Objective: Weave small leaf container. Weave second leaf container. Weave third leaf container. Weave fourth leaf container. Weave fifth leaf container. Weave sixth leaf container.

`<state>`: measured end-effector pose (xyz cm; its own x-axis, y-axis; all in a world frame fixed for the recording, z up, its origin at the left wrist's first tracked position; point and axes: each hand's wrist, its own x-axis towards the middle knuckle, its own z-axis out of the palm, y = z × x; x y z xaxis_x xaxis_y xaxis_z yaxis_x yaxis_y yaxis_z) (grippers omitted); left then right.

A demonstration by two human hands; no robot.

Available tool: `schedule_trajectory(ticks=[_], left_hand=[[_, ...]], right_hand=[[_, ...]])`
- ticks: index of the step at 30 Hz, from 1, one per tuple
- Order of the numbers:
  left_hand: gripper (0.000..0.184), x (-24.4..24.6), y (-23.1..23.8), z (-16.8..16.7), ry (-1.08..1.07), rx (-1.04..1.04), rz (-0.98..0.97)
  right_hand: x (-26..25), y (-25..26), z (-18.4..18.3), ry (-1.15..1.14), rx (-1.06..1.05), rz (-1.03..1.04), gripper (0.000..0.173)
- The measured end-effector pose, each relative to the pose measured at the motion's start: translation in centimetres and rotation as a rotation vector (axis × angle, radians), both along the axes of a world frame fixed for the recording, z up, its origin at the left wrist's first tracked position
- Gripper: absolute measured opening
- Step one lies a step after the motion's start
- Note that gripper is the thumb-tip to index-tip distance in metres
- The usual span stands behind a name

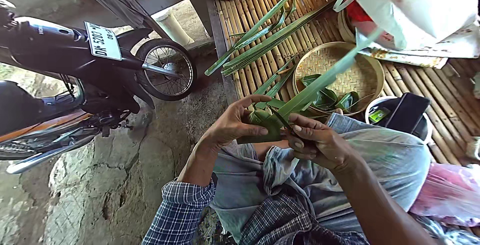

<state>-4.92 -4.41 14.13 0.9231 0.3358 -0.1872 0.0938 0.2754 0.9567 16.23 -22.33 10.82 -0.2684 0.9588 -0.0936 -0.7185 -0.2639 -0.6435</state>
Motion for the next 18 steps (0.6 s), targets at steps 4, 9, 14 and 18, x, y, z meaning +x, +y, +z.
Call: schedule_trajectory(ticks=[4,9,14,18], left_hand=[[0.077,0.6,-0.6,-0.2,0.004,-0.010,0.037],[0.080,1.5,-1.3,-1.3,0.102,-0.051,0.161],[0.055,3.1,-1.8,-5.7,0.265,-0.188,0.348],[0.045,3.7,-2.0,-6.4,0.341,-0.239,0.335]], right_hand=[[0.0,0.0,-0.3,0.008,-0.002,-0.008,0.016],[-0.3,0.3,-0.2,-0.150,-0.150,-0.169,0.021],[-0.3,3.0,-2.2,-1.053,-0.205,-0.311,0.030],[-0.1,4.2,-3.0,-1.741,-0.041,-0.149,0.045]])
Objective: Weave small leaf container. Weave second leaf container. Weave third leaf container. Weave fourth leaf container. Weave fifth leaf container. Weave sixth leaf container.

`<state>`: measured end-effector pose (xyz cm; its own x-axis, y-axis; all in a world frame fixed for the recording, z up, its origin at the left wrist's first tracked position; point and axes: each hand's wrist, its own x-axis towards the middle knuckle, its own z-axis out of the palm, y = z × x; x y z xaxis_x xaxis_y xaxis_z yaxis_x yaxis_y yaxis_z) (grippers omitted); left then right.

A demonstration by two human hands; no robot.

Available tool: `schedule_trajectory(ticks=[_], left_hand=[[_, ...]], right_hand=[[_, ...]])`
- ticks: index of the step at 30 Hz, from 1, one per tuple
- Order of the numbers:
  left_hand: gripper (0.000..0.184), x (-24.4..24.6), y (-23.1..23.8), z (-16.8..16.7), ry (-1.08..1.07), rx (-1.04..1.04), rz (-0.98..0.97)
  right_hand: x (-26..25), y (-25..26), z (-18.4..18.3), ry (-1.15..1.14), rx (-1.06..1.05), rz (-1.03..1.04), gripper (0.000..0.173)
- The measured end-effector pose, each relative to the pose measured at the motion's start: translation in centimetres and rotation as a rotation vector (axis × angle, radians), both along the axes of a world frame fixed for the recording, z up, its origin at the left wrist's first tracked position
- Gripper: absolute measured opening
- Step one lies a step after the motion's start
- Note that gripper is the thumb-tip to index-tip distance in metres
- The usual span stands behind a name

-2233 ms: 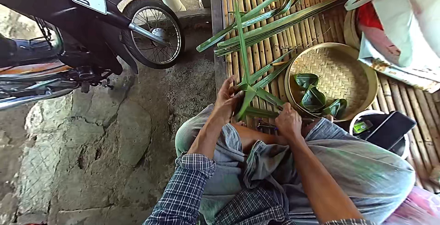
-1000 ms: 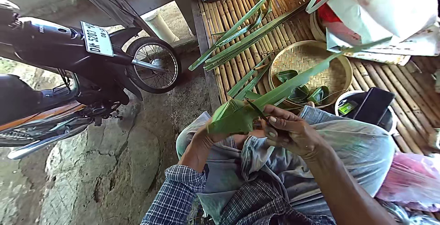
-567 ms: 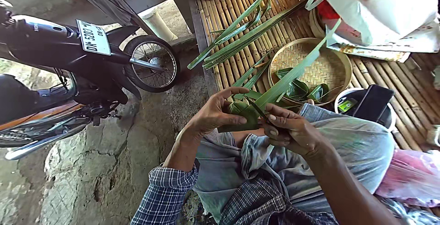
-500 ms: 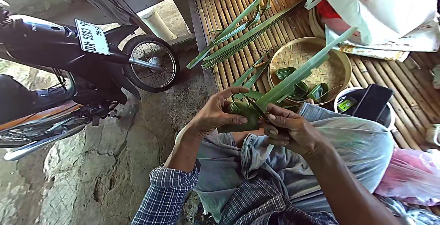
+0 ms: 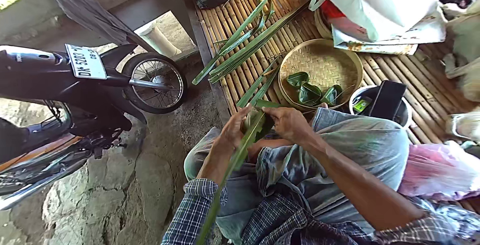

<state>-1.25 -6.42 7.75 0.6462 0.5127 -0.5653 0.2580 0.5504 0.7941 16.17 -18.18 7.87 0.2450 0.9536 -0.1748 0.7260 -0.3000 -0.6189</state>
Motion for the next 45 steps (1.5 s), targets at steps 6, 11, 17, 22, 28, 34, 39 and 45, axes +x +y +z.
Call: schedule_trajectory(ticks=[6,11,17,22,28,34,39,45], left_hand=[[0.075,0.4,-0.3,0.6,-0.091,-0.054,0.039],[0.090,0.8,-0.6,2.7,-0.127,-0.021,-0.040],[0.075,-0.6,1.0,3.8,-0.219,0.206,-0.034],[0.049,2.8,2.3,3.0,-0.354,0.324,0.541],[0.038,4.2,1.9,1.7,-0.289,0.231,0.656],[0.028,5.1,2.5,0.2,-0.302,0.317,0.603],[0.039,13.2,3.0,0.1,-0.153,0.907,0.238],[0.077,18.3,3.5,-3.6,-0.104,1.359,-0.325]], right_hand=[[0.5,-1.2,0.4,-0.165,0.315,0.175,0.056],[3.5,-2.1,0.7,-0.220,0.464,0.149,0.058],[10.6,-6.1,-0.8,0.221,0.395,-0.609,0.045],[0.2,-6.7,-0.8,0.895,0.278,-0.445,0.040],[-6.6,-4.3,-1.0,1.134,0.285,-0.303,0.020],[-2.1,-5.9,0.6,1.026,0.432,-0.497,0.018],[4.5,-9.5,1.5,0.859,0.523,-0.805,0.019],[6.4,-13.1,0.4,0.754,0.526,-0.912,0.017]])
